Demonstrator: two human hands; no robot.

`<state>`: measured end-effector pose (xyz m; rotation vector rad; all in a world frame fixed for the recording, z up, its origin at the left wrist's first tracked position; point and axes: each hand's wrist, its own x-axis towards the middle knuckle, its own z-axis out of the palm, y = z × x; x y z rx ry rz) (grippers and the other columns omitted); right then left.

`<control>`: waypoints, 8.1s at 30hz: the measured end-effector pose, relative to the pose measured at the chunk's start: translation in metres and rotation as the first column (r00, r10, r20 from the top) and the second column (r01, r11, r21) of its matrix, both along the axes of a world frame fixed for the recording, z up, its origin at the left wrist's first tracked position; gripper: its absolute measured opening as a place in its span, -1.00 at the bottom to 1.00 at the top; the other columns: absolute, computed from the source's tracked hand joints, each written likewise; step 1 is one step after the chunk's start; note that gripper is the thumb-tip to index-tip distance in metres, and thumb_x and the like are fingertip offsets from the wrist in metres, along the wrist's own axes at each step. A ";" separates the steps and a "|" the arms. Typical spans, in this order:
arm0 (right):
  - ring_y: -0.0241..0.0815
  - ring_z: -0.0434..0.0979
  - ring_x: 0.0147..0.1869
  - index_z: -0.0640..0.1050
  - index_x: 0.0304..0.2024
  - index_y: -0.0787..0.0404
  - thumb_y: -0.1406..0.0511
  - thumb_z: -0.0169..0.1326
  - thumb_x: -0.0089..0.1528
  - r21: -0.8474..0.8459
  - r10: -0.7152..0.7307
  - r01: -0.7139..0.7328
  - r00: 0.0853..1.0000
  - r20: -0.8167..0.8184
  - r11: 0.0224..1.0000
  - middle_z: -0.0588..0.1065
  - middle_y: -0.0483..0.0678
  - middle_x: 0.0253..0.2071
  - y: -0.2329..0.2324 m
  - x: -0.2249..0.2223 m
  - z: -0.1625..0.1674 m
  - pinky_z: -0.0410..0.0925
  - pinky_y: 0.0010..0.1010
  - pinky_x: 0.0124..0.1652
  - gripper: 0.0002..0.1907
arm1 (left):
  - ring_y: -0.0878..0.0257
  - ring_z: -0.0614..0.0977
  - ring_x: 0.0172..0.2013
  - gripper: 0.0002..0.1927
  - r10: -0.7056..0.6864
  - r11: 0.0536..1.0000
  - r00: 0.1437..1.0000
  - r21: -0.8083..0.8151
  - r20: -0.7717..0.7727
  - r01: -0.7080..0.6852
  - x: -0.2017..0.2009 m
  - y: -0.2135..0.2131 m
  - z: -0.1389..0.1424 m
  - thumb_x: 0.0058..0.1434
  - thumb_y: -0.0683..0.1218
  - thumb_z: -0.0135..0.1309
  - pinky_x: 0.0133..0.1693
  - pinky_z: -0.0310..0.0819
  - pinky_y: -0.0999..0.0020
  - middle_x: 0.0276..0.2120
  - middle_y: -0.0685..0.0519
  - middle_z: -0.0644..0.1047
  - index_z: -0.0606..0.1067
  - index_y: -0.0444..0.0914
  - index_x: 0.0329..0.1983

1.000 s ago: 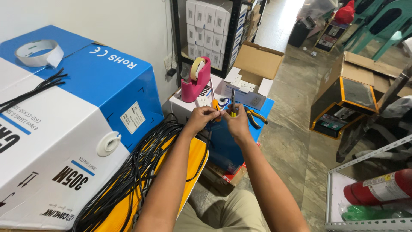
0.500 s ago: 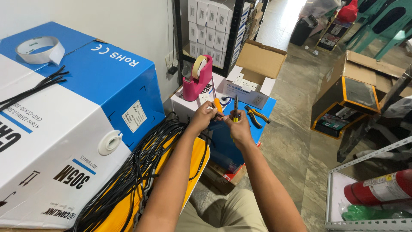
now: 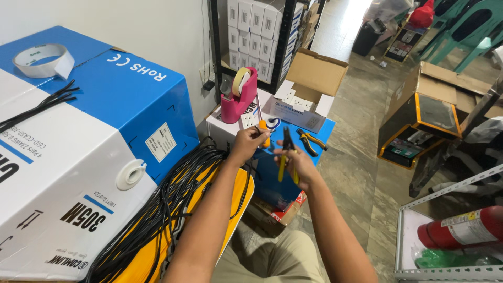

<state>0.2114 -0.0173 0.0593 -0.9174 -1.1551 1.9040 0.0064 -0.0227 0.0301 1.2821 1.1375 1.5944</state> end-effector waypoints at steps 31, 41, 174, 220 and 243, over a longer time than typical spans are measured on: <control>-0.28 0.53 -0.09 0.47 0.24 0.25 0.39 0.01 0.22 0.408 -0.110 -0.040 0.935 0.337 0.912 0.55 -0.09 -0.12 -0.027 -0.017 -0.004 0.40 -0.46 -0.01 -0.50 | 0.38 0.68 -0.37 -0.71 -0.066 0.996 0.997 -0.064 0.048 0.069 -0.003 -0.004 0.006 0.24 -0.04 0.25 -0.30 0.51 0.49 -0.35 0.04 0.68 0.66 -0.34 -0.10; -0.31 0.50 -0.16 0.48 0.30 0.14 0.38 0.00 0.24 0.390 -0.162 -0.011 0.899 0.406 0.921 0.56 -0.11 -0.17 -0.031 -0.019 -0.001 0.39 -0.47 -0.10 -0.47 | 0.39 0.68 -0.37 -0.71 -0.053 0.996 0.998 -0.072 0.036 0.056 -0.003 -0.003 0.003 0.24 -0.03 0.26 -0.30 0.52 0.49 -0.35 0.05 0.68 0.66 -0.35 -0.12; -0.35 0.45 -0.26 0.48 0.16 0.28 0.38 0.12 0.25 0.439 -0.279 0.197 0.951 0.130 0.877 0.57 -0.12 -0.21 0.005 -0.028 0.030 0.35 -0.51 -0.22 -0.60 | 0.43 0.57 -0.31 -0.79 -0.087 0.996 0.992 -0.023 -0.096 0.085 -0.005 0.008 -0.014 0.14 -0.17 0.36 -0.21 0.51 0.50 -0.36 0.14 0.61 0.62 -0.30 -0.18; -0.28 0.57 -0.12 0.47 0.11 0.32 0.48 0.15 0.25 0.471 -0.319 0.242 0.943 0.090 0.848 0.57 -0.06 -0.18 0.011 -0.030 0.013 0.45 -0.45 -0.06 -0.63 | 0.43 0.59 -0.37 -0.77 -0.045 0.996 0.990 -0.088 -0.133 0.034 0.004 0.004 -0.004 0.23 -0.08 0.24 -0.28 0.49 0.50 -0.39 0.11 0.64 0.65 -0.31 -0.13; -0.30 0.51 -0.20 0.46 0.11 0.30 0.42 0.16 0.25 0.401 -0.293 0.245 0.954 0.062 0.883 0.51 -0.12 -0.24 0.004 -0.029 0.002 0.40 -0.47 -0.13 -0.63 | 0.45 0.62 -0.30 -0.77 -0.089 0.996 0.989 -0.023 -0.115 0.087 0.002 0.002 -0.001 0.22 -0.09 0.24 -0.21 0.52 0.50 -0.33 0.10 0.66 0.64 -0.35 -0.16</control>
